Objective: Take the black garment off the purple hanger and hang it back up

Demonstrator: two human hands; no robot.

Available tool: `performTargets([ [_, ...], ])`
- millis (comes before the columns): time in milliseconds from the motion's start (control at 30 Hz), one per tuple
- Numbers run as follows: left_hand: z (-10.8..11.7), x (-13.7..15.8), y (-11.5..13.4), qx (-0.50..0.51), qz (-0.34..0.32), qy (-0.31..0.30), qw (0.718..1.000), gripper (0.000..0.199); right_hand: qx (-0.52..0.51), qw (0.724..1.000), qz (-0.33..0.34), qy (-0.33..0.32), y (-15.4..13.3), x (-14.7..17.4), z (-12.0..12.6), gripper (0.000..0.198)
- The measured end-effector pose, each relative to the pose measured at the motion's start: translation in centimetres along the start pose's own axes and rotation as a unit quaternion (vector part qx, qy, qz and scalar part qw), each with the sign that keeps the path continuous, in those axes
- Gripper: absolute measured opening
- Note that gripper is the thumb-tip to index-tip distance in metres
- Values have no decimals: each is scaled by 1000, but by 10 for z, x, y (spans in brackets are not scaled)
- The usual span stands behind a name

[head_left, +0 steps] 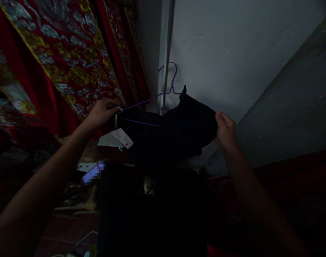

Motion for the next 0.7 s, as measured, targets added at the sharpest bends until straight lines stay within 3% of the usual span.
performTargets([
  [67, -3, 13, -19, 39, 63, -15, 997, 15, 4, 1000, -10, -3, 2, 3, -2, 43],
  [167, -3, 25, -25, 178, 168, 34, 969, 17, 15, 1000, -22, -7, 4, 4, -2, 46],
  [333, -6, 3, 21, 348, 191, 50, 916, 12, 21, 999, -21, -21, 6, 5, -3, 49],
  [400, -18, -8, 49, 393, 157, 60, 904, 10, 22, 999, -34, -35, 11, 12, -11, 50],
  [433, -27, -12, 63, 386, 120, 68, 912, 9, 21, 998, -43, -43, 14, 17, -17, 50],
  [567, -76, -4, 112, 193, -83, 70, 975, 33, 6, 994, -85, -75, 28, 36, -40, 50],
  [633, -101, 8, 121, 106, -180, 30, 977, 47, 10, 994, -86, -69, 30, 38, -39, 46],
  [700, -113, 19, 115, 67, -214, 8, 974, 54, 23, 998, -50, -31, 25, 35, -27, 40],
])
Point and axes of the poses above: each hand's wrist, its own x-axis away from the middle knuckle, its own z-axis out of the back of the hand, y = z × x, the point moved 5 cm from there along -x, towards the middle knuckle, and after that the axes turned 12 degrees about -z, right-handed, at the moved point
